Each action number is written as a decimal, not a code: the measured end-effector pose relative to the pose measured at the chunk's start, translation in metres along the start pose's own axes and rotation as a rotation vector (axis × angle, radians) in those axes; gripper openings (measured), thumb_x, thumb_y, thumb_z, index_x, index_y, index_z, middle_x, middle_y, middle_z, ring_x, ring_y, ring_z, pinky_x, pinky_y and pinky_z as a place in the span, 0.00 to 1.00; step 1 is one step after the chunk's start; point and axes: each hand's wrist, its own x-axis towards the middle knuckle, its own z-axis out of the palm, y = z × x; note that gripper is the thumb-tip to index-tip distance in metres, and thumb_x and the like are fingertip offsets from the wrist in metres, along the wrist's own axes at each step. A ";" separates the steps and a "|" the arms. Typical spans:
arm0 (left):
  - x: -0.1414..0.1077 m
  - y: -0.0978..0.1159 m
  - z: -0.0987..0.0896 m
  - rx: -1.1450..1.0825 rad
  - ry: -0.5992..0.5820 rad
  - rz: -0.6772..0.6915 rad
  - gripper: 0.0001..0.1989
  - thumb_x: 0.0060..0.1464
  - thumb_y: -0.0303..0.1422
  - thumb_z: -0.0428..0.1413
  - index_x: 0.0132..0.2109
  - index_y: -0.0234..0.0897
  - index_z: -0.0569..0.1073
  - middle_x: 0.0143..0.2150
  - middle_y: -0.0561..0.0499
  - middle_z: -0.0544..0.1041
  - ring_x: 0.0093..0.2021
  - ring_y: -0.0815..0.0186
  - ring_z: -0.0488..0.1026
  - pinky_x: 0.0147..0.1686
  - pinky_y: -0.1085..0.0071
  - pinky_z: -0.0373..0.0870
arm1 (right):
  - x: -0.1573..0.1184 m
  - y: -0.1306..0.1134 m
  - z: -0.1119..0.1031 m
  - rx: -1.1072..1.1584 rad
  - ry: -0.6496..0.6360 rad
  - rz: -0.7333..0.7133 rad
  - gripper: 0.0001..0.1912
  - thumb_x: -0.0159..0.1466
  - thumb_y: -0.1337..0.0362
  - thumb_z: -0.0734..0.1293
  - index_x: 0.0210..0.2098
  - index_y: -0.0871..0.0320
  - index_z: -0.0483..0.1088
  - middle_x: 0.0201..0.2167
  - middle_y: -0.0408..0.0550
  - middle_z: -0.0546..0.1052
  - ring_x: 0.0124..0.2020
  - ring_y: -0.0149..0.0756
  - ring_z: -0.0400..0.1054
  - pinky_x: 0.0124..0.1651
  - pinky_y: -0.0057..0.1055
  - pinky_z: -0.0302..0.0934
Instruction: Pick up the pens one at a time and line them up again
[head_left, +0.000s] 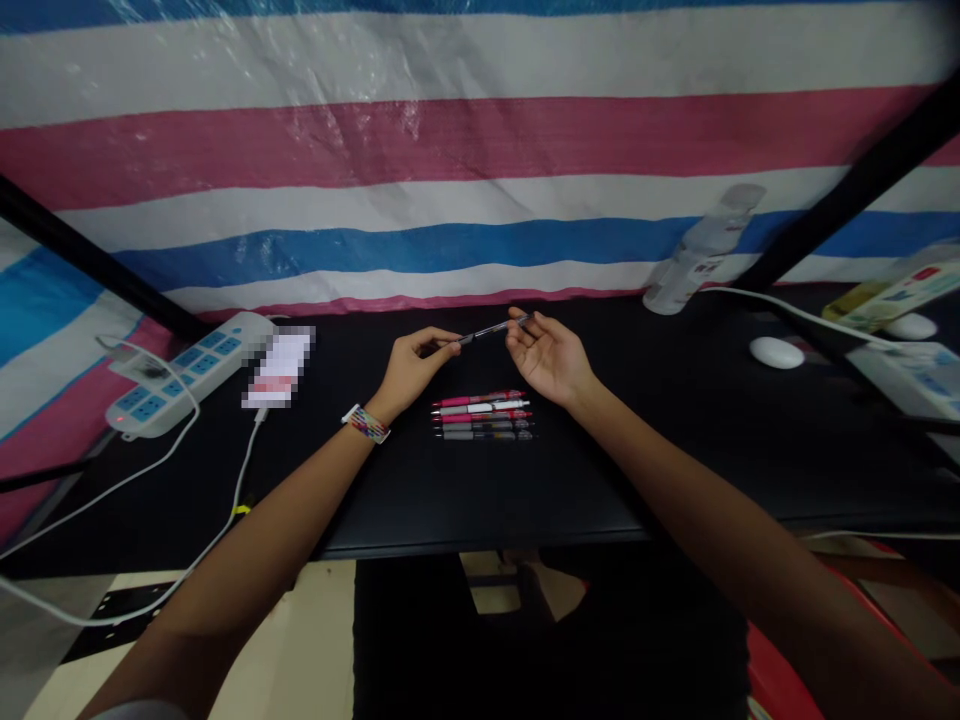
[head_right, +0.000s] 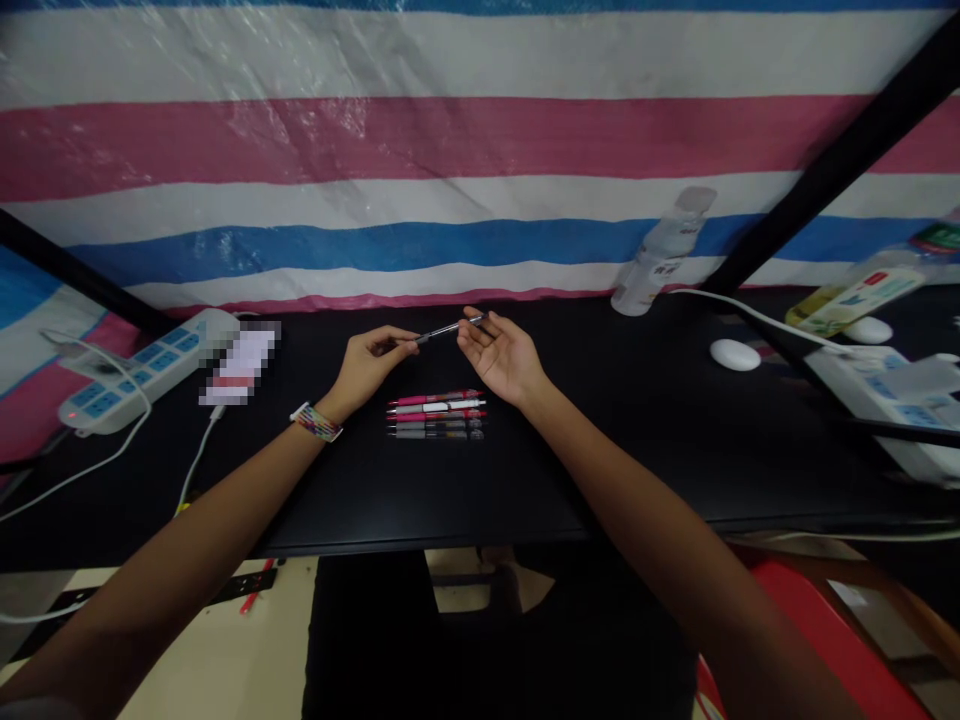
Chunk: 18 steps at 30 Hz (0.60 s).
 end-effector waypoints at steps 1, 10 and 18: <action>0.000 0.000 0.000 0.003 -0.003 0.003 0.13 0.59 0.41 0.71 0.46 0.40 0.88 0.39 0.46 0.88 0.40 0.59 0.84 0.45 0.62 0.79 | 0.000 0.000 0.000 -0.001 0.000 -0.002 0.07 0.74 0.65 0.68 0.47 0.56 0.79 0.37 0.48 0.85 0.42 0.36 0.83 0.50 0.29 0.83; 0.001 -0.002 -0.002 -0.024 0.017 -0.005 0.14 0.59 0.43 0.71 0.45 0.39 0.88 0.38 0.46 0.88 0.41 0.58 0.84 0.46 0.62 0.80 | -0.008 0.001 0.006 -0.085 -0.053 -0.019 0.14 0.67 0.74 0.70 0.49 0.55 0.79 0.42 0.47 0.86 0.48 0.34 0.83 0.56 0.28 0.80; 0.000 -0.001 -0.002 -0.013 0.013 -0.014 0.13 0.58 0.42 0.71 0.45 0.39 0.88 0.39 0.46 0.88 0.41 0.59 0.84 0.45 0.62 0.79 | 0.000 0.005 -0.002 -0.062 -0.025 -0.014 0.03 0.71 0.66 0.72 0.45 0.55 0.78 0.38 0.47 0.86 0.45 0.36 0.84 0.51 0.29 0.83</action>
